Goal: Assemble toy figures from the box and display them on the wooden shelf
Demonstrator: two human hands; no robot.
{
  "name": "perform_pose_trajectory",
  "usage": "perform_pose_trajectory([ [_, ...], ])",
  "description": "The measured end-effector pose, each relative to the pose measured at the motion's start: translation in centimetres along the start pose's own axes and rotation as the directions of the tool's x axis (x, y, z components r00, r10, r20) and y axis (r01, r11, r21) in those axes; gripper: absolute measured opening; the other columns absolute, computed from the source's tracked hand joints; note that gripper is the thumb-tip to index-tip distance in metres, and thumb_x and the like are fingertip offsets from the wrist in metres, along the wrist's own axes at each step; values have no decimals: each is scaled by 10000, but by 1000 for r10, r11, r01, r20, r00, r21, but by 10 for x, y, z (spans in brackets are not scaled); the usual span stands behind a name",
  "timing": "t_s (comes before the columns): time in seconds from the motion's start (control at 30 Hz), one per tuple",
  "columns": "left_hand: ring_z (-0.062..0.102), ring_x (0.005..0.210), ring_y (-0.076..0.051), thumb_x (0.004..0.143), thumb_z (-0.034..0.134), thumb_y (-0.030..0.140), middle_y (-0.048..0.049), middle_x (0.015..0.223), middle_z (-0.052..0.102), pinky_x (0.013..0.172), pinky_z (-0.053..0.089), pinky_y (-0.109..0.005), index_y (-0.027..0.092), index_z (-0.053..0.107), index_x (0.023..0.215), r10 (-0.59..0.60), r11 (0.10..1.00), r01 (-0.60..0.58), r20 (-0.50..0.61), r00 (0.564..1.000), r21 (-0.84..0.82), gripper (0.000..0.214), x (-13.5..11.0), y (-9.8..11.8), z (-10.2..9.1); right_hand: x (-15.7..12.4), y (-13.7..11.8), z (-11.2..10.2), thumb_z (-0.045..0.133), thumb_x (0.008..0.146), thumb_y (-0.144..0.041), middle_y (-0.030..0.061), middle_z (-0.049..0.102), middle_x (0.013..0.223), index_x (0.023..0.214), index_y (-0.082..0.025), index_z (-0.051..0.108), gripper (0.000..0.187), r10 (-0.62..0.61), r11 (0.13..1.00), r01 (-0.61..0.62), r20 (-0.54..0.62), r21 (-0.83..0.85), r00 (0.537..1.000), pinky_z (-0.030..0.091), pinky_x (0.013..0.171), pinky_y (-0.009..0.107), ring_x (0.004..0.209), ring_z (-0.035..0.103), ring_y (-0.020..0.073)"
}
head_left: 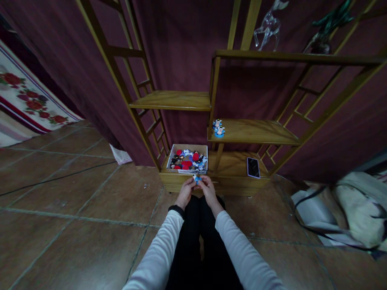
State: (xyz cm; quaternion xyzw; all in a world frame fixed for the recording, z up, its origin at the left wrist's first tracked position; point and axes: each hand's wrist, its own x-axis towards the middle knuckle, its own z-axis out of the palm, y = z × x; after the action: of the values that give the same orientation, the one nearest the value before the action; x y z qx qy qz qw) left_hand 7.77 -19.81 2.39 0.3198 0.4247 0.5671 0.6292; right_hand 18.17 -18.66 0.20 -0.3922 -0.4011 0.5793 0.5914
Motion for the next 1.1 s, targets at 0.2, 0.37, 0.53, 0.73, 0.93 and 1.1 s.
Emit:
perform_pose_trajectory([
  [0.2, 617, 732, -161, 644, 666, 272, -82, 802, 657, 705, 480, -301, 113, 633, 909, -13, 1000, 13, 14, 1000, 6, 311, -3, 2, -2, -2, -3, 0, 630, 679, -334, -21, 623, 772, 872, -215, 592, 230, 5, 1000, -5, 35, 1, 999, 471, 633, 233, 683, 566, 120],
  [0.37, 618, 710, -173, 647, 635, 261, -89, 781, 659, 683, 486, -314, 113, 638, 906, -16, 1000, 16, 15, 1000, 23, 299, -3, 3, -3, -2, -8, 1, 651, 657, -293, -29, 623, 736, 826, -216, 598, 193, 25, 1000, -26, 66, 16, 997, 460, 599, 218, 668, 563, 117],
  [0.53, 619, 707, -177, 627, 631, 242, -90, 787, 661, 675, 488, -318, 112, 642, 895, -13, 1000, 13, 15, 1000, -5, 298, -1, 1, -4, -4, -12, 1, 655, 645, -272, -25, 636, 764, 832, -219, 611, 199, 30, 999, -31, 74, 13, 997, 463, 616, 222, 695, 573, 124],
  [0.73, 617, 725, -177, 628, 649, 247, -87, 790, 660, 691, 484, -322, 110, 637, 885, -3, 1000, 2, 9, 1000, 3, 292, 0, -1, -7, -4, -9, 0, 606, 692, -286, -5, 663, 869, 883, -227, 643, 203, 0, 999, 5, 102, -43, 995, 471, 684, 247, 776, 586, 143],
  [0.93, 608, 729, -150, 587, 718, 232, -65, 830, 657, 702, 464, -285, 126, 621, 918, 22, 999, -23, -22, 1000, -48, 361, 2, -5, -11, 2, 4, -5, 604, 693, -328, 17, 662, 923, 919, -224, 656, 254, 17, 998, -12, 83, -54, 996, 485, 700, 277, 786, 586, 159],
  [1.1, 587, 669, -127, 540, 761, 216, -36, 770, 648, 671, 450, -264, 138, 620, 884, 57, 996, -63, -94, 994, -61, 379, 5, -11, -13, 5, 11, -6, 629, 672, -365, 30, 662, 929, 940, -216, 649, 308, 59, 998, -57, 83, -24, 995, 496, 692, 296, 762, 595, 164],
])
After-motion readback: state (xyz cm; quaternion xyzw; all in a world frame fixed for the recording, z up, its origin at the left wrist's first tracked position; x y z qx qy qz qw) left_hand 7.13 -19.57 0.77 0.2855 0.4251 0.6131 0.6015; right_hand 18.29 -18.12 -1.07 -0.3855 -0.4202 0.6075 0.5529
